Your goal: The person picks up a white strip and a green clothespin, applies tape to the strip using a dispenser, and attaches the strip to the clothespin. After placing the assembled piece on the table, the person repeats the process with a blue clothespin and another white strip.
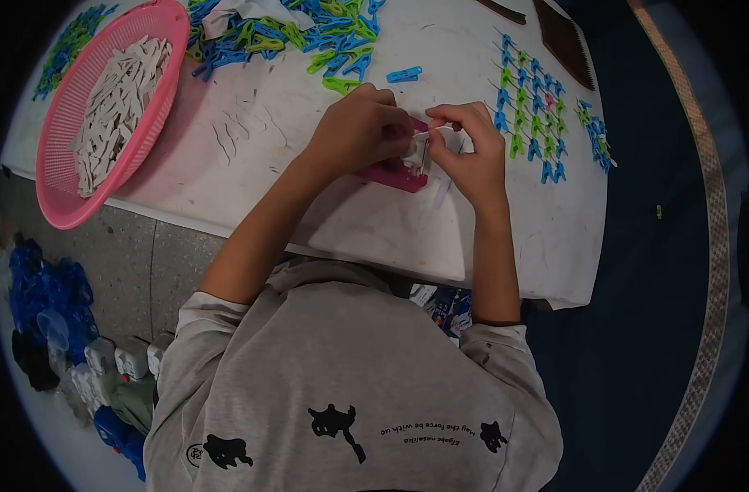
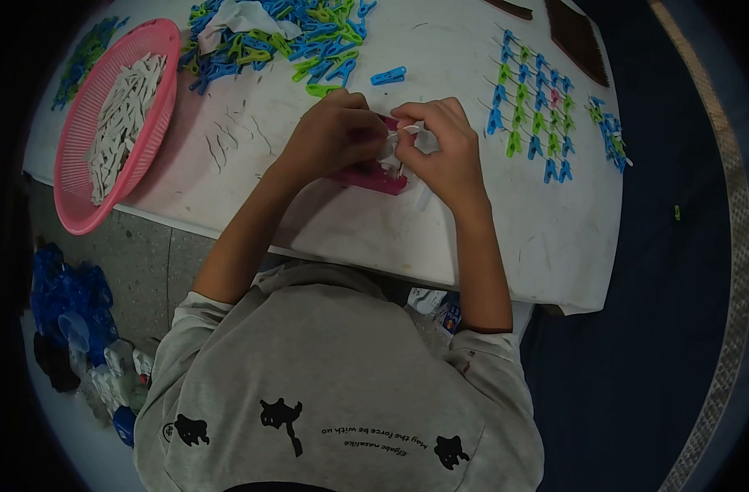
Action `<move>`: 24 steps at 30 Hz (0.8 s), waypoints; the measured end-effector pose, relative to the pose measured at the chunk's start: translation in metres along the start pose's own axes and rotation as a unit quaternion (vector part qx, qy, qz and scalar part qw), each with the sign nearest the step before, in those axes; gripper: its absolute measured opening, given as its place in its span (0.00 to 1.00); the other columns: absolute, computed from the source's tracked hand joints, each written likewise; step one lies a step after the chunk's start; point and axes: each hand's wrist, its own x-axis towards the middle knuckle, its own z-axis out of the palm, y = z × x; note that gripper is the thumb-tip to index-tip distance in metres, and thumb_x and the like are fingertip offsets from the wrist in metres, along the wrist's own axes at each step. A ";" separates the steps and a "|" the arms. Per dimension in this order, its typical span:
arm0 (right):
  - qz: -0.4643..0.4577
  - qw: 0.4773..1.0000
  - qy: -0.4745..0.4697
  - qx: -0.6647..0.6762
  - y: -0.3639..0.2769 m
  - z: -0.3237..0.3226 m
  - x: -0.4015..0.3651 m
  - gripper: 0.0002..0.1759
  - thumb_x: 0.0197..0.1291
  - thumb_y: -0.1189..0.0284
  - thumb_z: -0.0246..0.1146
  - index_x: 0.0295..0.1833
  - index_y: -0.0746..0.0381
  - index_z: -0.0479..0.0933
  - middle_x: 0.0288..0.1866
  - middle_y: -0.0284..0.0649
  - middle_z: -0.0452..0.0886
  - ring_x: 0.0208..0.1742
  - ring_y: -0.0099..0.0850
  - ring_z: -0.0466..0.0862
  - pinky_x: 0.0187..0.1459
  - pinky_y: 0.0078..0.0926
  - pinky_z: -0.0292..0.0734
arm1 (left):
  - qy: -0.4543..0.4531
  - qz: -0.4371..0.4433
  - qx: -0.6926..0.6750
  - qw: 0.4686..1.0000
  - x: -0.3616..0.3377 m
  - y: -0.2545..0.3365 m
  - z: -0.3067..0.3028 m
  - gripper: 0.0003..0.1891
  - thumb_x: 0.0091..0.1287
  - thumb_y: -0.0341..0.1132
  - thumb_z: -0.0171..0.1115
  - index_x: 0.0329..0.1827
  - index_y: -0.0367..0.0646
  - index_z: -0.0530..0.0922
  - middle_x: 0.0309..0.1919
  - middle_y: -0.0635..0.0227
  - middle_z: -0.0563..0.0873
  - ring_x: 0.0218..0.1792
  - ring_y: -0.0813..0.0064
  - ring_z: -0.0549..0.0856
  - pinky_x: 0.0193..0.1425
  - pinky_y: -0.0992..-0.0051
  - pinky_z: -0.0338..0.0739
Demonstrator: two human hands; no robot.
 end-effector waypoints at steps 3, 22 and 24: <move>-0.001 1.000 0.001 0.018 -0.003 0.005 0.004 0.18 0.46 0.84 0.67 0.46 0.62 0.83 0.36 0.34 0.83 0.39 0.27 0.77 0.42 0.23 0.75 | 0.000 -0.003 -0.008 1.000 0.000 0.001 -0.001 0.09 0.53 0.36 0.74 0.36 0.47 0.88 0.34 0.70 0.83 0.41 0.67 0.81 0.46 0.68 0.77; -0.161 0.981 0.023 0.105 -0.038 0.001 0.056 0.19 0.53 0.75 0.68 0.54 0.60 0.80 0.43 0.36 0.81 0.41 0.27 0.79 0.49 0.22 0.75 | 0.126 -0.074 -0.369 0.918 -0.004 -0.002 -0.021 0.04 0.60 0.24 0.65 0.35 0.38 0.79 0.27 0.77 0.75 0.28 0.86 0.70 0.30 0.82 0.64; -0.025 0.973 0.044 0.226 -0.026 0.002 0.059 0.19 0.56 0.70 0.66 0.54 0.60 0.80 0.43 0.37 0.82 0.43 0.27 0.79 0.52 0.22 0.74 | 0.137 -0.096 -0.418 0.893 -0.006 0.000 -0.030 0.03 0.61 0.24 0.63 0.35 0.38 0.77 0.27 0.77 0.75 0.28 0.86 0.70 0.31 0.82 0.64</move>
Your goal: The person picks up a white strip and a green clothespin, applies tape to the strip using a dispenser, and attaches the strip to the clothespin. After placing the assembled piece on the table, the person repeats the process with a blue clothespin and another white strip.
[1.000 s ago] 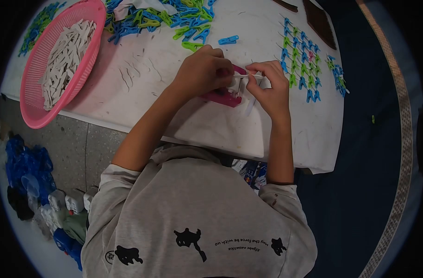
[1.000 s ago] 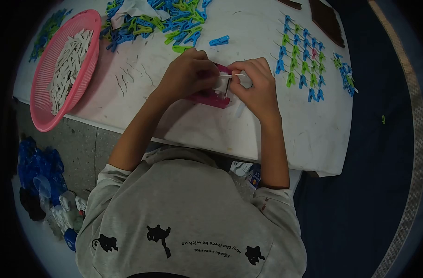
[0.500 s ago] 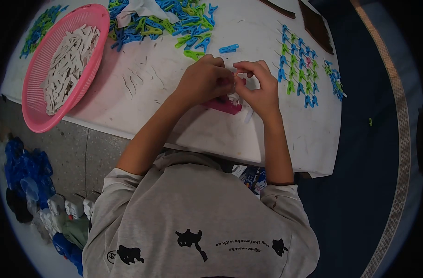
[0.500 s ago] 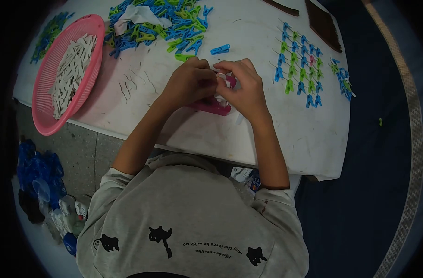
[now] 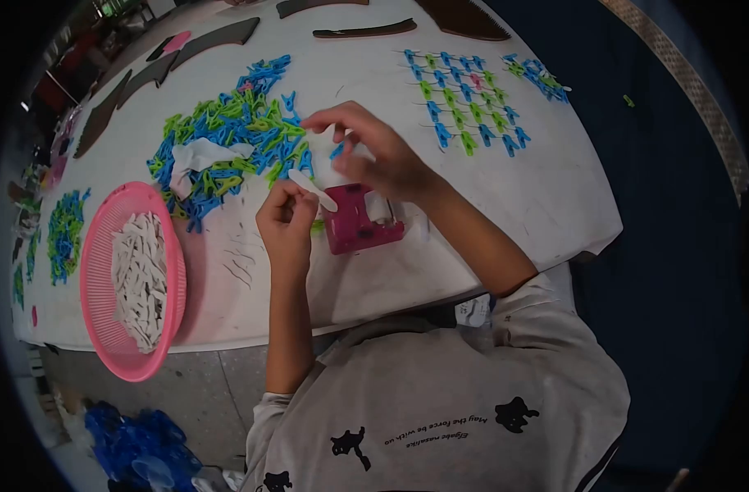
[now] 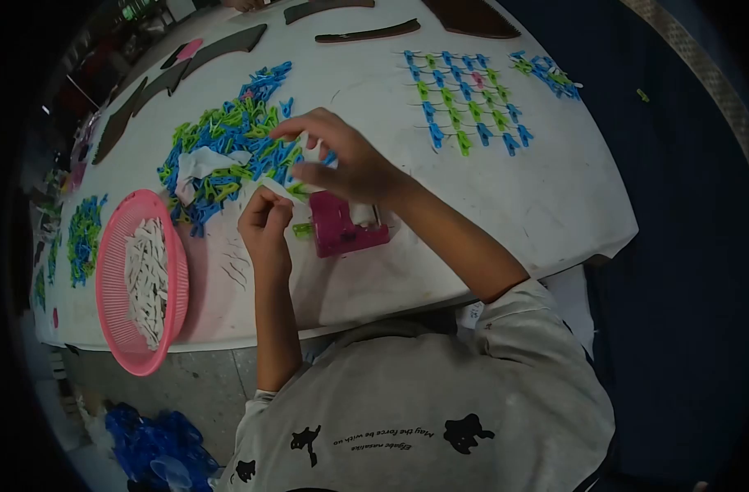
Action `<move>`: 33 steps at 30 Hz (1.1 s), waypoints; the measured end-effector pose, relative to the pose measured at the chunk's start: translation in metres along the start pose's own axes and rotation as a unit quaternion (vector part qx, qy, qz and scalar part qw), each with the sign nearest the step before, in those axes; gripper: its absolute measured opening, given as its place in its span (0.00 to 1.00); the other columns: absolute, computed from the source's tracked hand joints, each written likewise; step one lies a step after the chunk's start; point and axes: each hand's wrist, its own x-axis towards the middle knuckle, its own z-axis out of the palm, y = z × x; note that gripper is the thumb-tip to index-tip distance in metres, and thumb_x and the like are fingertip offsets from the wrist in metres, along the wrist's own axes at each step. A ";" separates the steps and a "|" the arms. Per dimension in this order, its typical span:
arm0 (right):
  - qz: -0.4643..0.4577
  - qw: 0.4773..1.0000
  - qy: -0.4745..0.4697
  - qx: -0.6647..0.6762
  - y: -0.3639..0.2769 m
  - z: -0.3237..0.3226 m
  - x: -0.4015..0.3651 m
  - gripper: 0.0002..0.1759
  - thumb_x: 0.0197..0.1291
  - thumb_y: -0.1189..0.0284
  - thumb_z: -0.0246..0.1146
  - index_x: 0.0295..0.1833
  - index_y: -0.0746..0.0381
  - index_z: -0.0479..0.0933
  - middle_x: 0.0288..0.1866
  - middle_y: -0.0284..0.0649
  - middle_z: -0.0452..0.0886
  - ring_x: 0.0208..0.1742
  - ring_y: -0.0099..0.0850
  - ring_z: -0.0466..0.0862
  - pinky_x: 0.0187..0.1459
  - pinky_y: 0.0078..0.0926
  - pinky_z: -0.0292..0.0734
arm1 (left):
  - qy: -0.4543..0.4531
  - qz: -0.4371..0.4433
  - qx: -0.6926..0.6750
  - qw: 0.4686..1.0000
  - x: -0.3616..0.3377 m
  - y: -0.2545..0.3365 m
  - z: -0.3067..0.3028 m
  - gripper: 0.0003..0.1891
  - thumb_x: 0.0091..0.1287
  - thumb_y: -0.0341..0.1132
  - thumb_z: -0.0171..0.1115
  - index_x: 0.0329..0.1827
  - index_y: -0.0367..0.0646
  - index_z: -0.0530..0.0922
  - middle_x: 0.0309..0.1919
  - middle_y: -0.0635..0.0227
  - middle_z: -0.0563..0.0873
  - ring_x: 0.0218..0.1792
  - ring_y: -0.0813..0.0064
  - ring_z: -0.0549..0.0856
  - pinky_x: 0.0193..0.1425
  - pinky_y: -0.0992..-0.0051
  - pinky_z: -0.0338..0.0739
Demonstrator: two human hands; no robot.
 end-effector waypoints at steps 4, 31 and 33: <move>0.337 0.916 0.062 -0.209 0.072 -0.009 0.013 0.21 0.63 0.56 0.64 0.44 0.66 0.83 0.34 0.44 0.85 0.36 0.33 0.84 0.43 0.27 0.77 | 0.070 -0.062 -0.122 0.988 -0.001 0.028 0.004 0.03 0.66 0.26 0.59 0.35 0.41 0.73 0.25 0.74 0.74 0.26 0.83 0.71 0.31 0.81 0.65; 0.240 0.964 0.077 -0.089 0.058 -0.047 -0.030 0.11 0.61 0.73 0.68 0.46 0.67 0.79 0.43 0.40 0.84 0.45 0.24 0.82 0.47 0.21 0.77 | 0.070 -0.050 -0.230 0.969 -0.025 0.075 0.054 0.05 0.69 0.24 0.55 0.36 0.43 0.69 0.19 0.77 0.68 0.18 0.85 0.61 0.23 0.80 0.55; 0.235 0.968 0.086 -0.005 0.020 -0.056 -0.036 0.11 0.63 0.72 0.67 0.47 0.67 0.78 0.45 0.40 0.83 0.47 0.25 0.82 0.49 0.22 0.78 | 0.054 -0.020 -0.186 0.981 -0.028 0.079 0.054 0.04 0.67 0.22 0.55 0.35 0.41 0.71 0.20 0.79 0.70 0.20 0.88 0.62 0.24 0.82 0.56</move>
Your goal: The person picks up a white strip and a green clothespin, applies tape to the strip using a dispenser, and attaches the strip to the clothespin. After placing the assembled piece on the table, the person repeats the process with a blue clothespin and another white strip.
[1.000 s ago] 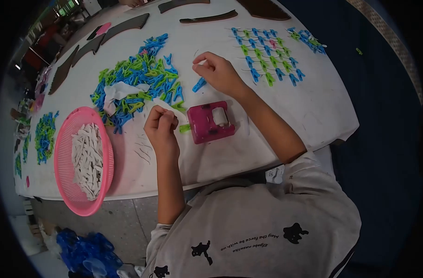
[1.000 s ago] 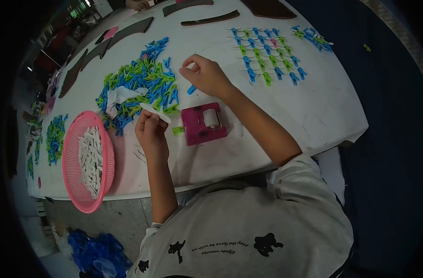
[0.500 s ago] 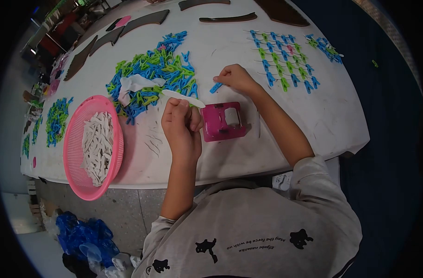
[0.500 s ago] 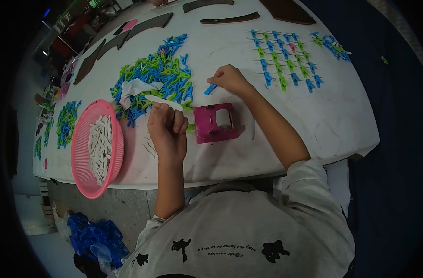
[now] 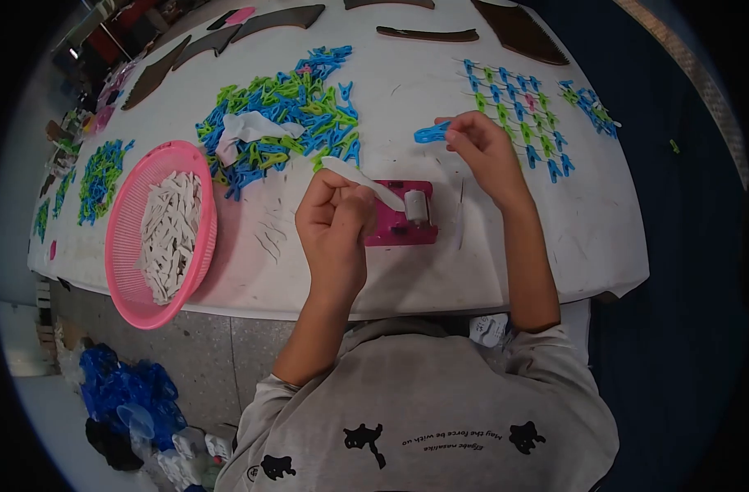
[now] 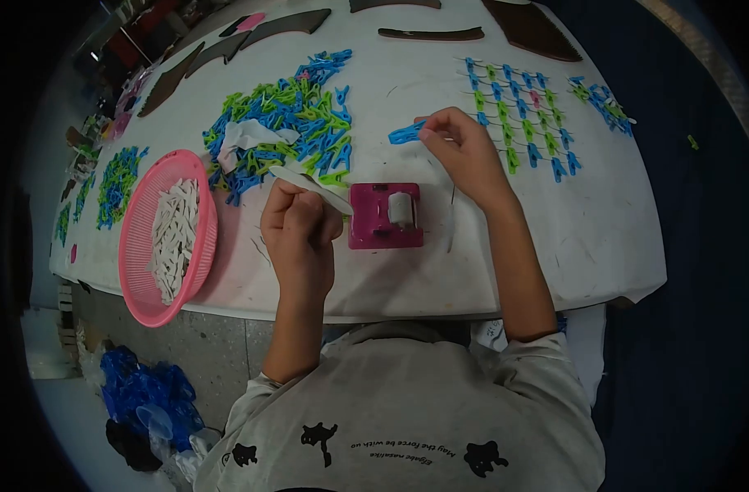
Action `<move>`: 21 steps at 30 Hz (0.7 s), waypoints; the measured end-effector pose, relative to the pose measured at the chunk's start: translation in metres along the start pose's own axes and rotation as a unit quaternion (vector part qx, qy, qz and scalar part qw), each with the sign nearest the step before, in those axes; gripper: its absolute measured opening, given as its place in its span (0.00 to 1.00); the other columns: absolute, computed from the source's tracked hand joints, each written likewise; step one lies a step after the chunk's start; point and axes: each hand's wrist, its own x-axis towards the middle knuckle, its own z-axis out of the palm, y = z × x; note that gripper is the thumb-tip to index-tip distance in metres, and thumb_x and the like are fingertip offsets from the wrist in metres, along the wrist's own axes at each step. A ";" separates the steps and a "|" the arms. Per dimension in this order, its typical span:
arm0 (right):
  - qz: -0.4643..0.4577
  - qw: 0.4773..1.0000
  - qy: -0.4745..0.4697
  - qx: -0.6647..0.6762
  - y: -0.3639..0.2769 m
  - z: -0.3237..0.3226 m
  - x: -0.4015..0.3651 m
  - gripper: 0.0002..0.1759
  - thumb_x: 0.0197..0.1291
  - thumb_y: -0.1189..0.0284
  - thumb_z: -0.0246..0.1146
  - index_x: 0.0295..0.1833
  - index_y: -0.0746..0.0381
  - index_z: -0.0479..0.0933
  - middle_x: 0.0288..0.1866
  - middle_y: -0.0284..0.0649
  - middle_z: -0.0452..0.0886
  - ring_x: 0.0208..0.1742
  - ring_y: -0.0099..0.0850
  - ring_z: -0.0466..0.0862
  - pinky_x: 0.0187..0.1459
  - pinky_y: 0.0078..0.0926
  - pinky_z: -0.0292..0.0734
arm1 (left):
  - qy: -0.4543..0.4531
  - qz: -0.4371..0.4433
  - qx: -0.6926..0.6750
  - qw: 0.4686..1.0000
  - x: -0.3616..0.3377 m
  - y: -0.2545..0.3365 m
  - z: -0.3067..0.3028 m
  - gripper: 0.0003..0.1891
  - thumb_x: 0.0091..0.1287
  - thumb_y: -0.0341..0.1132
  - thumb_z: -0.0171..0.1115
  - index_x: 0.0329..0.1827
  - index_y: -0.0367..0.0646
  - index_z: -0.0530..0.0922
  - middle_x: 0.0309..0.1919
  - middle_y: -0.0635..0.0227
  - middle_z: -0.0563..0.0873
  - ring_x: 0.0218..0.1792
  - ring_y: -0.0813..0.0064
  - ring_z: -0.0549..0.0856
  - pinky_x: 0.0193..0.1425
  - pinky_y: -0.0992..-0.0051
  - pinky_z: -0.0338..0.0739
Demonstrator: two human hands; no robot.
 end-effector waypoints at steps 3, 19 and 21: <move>-0.044 0.993 0.034 0.106 -0.053 -0.004 -0.034 0.13 0.65 0.72 0.65 0.51 0.68 0.76 0.47 0.43 0.82 0.50 0.27 0.82 0.52 0.25 0.79 | -0.032 0.013 0.083 0.996 -0.002 0.000 -0.002 0.04 0.70 0.28 0.53 0.36 0.41 0.70 0.20 0.76 0.70 0.19 0.86 0.62 0.24 0.80 0.57; -0.262 0.933 0.131 0.211 -0.082 0.003 -0.104 0.34 0.59 0.66 0.73 0.63 0.76 0.68 0.48 0.51 0.80 0.50 0.43 0.85 0.51 0.42 0.84 | -0.081 -0.029 0.066 0.994 -0.015 0.001 0.013 0.06 0.63 0.17 0.58 0.34 0.39 0.73 0.21 0.81 0.75 0.23 0.96 0.67 0.28 0.89 0.60; -0.267 0.925 0.150 0.225 -0.085 0.010 -0.102 0.34 0.58 0.68 0.73 0.63 0.76 0.68 0.48 0.51 0.79 0.49 0.43 0.85 0.51 0.43 0.85 | -0.090 -0.013 0.077 0.993 -0.013 0.001 0.014 0.06 0.63 0.17 0.59 0.34 0.38 0.74 0.21 0.80 0.75 0.22 0.96 0.66 0.27 0.90 0.60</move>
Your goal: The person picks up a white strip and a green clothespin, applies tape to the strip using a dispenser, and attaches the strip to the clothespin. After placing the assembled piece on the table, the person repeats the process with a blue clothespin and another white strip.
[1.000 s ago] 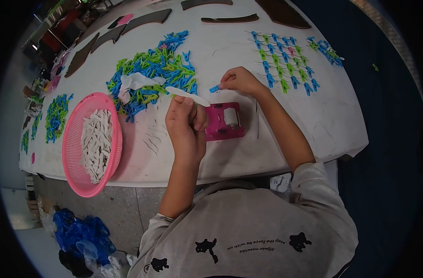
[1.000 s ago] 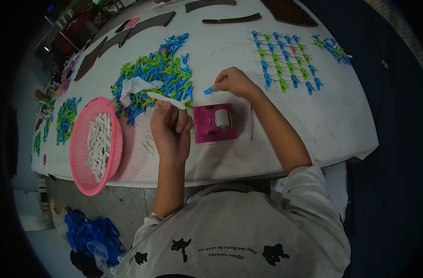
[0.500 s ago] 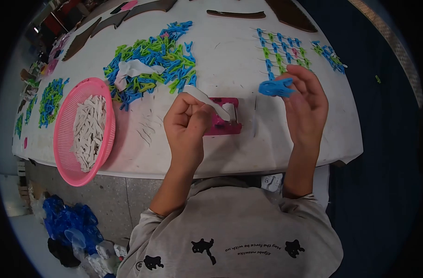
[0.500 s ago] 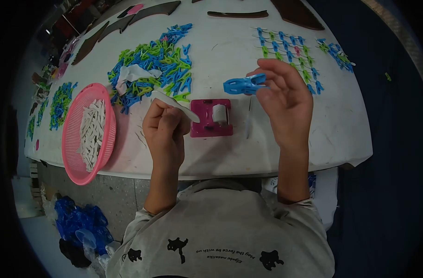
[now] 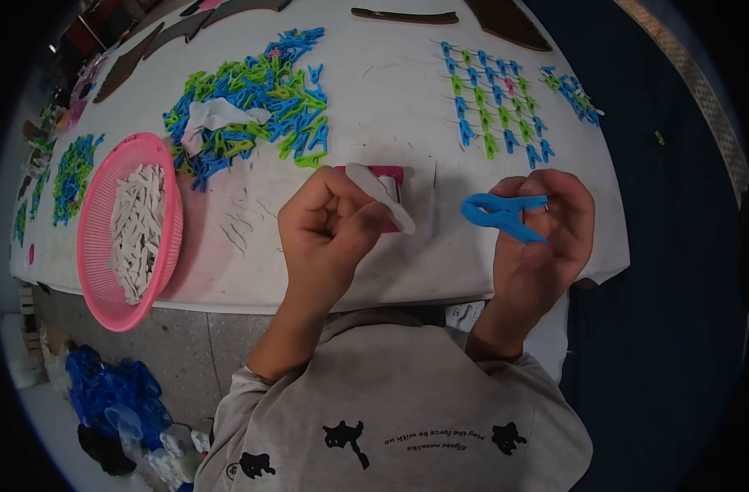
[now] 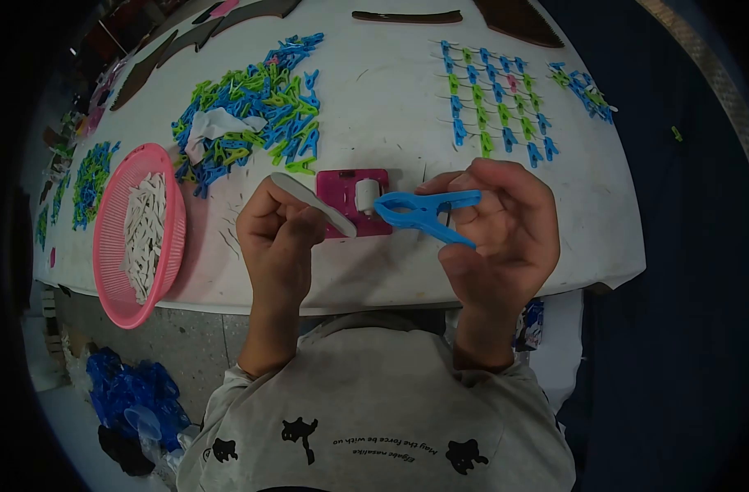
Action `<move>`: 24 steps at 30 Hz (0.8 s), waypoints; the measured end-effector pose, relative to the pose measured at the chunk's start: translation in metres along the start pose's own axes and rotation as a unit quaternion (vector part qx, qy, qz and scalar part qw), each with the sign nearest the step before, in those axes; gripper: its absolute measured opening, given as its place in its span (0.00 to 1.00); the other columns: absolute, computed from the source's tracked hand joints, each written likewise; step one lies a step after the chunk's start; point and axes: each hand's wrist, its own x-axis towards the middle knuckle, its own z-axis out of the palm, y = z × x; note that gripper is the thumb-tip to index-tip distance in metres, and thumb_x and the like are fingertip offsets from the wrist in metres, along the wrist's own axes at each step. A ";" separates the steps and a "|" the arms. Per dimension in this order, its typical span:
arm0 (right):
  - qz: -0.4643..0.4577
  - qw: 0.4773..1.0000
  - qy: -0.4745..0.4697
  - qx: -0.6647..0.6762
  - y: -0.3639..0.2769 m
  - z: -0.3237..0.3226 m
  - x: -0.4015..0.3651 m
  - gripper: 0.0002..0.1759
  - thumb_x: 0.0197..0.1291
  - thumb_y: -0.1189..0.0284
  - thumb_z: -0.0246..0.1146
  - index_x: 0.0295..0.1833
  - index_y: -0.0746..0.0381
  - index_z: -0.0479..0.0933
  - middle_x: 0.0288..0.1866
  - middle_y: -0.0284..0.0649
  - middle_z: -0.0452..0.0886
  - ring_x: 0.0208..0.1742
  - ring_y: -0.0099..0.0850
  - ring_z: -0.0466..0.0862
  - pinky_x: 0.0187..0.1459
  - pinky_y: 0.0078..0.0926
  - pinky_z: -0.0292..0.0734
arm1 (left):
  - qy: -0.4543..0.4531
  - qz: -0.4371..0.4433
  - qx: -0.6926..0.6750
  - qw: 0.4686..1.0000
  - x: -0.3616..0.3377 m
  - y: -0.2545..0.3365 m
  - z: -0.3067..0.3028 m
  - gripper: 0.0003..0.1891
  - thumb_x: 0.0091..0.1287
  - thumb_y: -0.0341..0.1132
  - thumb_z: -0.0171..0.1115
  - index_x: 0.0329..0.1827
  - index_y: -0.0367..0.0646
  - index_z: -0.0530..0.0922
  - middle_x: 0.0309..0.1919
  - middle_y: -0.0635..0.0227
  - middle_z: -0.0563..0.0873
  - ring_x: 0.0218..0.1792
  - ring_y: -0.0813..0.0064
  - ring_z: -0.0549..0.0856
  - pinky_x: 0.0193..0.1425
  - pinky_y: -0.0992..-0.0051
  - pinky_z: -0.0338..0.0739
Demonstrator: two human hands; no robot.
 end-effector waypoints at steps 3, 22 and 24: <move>-0.001 1.000 0.024 0.009 -0.001 0.005 0.000 0.33 0.58 0.69 0.73 0.62 0.75 0.68 0.49 0.51 0.78 0.48 0.42 0.86 0.51 0.43 0.86 | 0.001 -0.012 0.009 1.000 -0.002 0.001 -0.003 0.06 0.63 0.18 0.60 0.34 0.38 0.74 0.21 0.80 0.75 0.22 0.96 0.66 0.27 0.90 0.60; -0.080 0.994 -0.009 -0.074 0.010 0.015 -0.011 0.21 0.60 0.75 0.71 0.56 0.71 0.75 0.49 0.49 0.78 0.47 0.37 0.85 0.45 0.32 0.85 | -0.018 0.042 0.004 0.999 -0.006 -0.004 0.001 0.06 0.62 0.18 0.65 0.36 0.37 0.77 0.18 0.86 0.67 0.21 0.97 0.60 0.25 0.89 0.54; -0.073 0.995 0.001 -0.064 0.012 0.018 -0.012 0.19 0.60 0.76 0.71 0.55 0.71 0.76 0.49 0.49 0.78 0.47 0.37 0.85 0.46 0.32 0.85 | -0.033 0.052 0.058 0.996 -0.004 -0.005 0.001 0.07 0.62 0.18 0.67 0.37 0.37 0.78 0.17 0.86 0.67 0.21 0.97 0.61 0.25 0.89 0.56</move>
